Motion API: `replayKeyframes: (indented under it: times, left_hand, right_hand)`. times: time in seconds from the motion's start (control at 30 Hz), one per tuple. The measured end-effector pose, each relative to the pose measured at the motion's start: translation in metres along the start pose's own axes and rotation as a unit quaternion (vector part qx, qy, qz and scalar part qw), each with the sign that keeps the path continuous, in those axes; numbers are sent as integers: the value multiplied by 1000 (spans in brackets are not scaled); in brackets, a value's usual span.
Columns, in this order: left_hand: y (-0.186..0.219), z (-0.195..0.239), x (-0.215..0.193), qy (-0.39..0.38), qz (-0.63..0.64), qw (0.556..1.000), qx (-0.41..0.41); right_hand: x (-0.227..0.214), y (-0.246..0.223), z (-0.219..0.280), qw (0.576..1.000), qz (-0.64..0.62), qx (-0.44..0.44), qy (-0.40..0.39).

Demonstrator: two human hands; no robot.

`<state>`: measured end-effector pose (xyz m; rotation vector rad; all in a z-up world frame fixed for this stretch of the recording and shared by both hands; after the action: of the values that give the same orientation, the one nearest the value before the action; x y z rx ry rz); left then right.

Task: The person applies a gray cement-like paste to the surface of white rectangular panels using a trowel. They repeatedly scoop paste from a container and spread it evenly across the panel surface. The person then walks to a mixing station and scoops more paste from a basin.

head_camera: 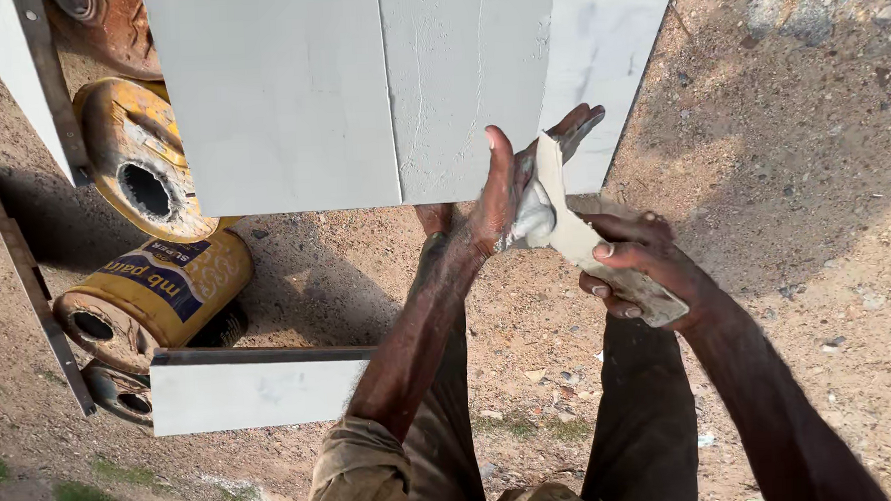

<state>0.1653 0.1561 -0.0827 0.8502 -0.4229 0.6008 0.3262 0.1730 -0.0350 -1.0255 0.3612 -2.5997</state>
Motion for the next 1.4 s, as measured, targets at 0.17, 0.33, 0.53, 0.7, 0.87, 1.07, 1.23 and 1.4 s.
replayKeyframes:
  times: [0.17, 0.33, 0.53, 0.7, 0.87, 1.07, 1.23, 1.4]
  left_hand:
    - [23, 11, 58, -103, -246, 962, 57]
    - [55, 24, 68, -81, 33, 984, 155]
    - [27, 22, 77, -327, 468, 821, 0]
    - [-10, 34, 5, -232, 218, 943, -94]
    - [-63, 54, -109, 158, 189, 969, -27]
    - [-178, 84, -127, 172, 246, 951, -76]
    - [-220, 72, -135, 160, 173, 959, -159]
    - [-214, 61, -137, 168, 176, 955, -170]
  right_hand:
    - [57, 36, 51, 851, -455, 32, -261]
    - [47, 80, 46, 822, -522, -4, -229]
    - [43, 75, 56, 785, -539, 0, -306]
    - [25, 59, 48, 822, -515, -64, -237]
    - [-66, 14, -78, 923, -320, -206, -58]
    - [-160, -47, -247, 807, 388, -385, 223]
    - [-215, -32, -322, 781, 506, -228, 285]
    - [-206, -43, -328, 637, 620, -356, 289]
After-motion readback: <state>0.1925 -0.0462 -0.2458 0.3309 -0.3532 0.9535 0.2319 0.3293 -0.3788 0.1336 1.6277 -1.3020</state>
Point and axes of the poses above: each hand's wrist, its own z-axis away from the middle knuckle, its own x-axis out of the palm, y = z × x, the point moved 8 cm from there along -z, towards the middle knuckle, and after that the axes turned 4 degrees about -x, right-handed, at the moved point
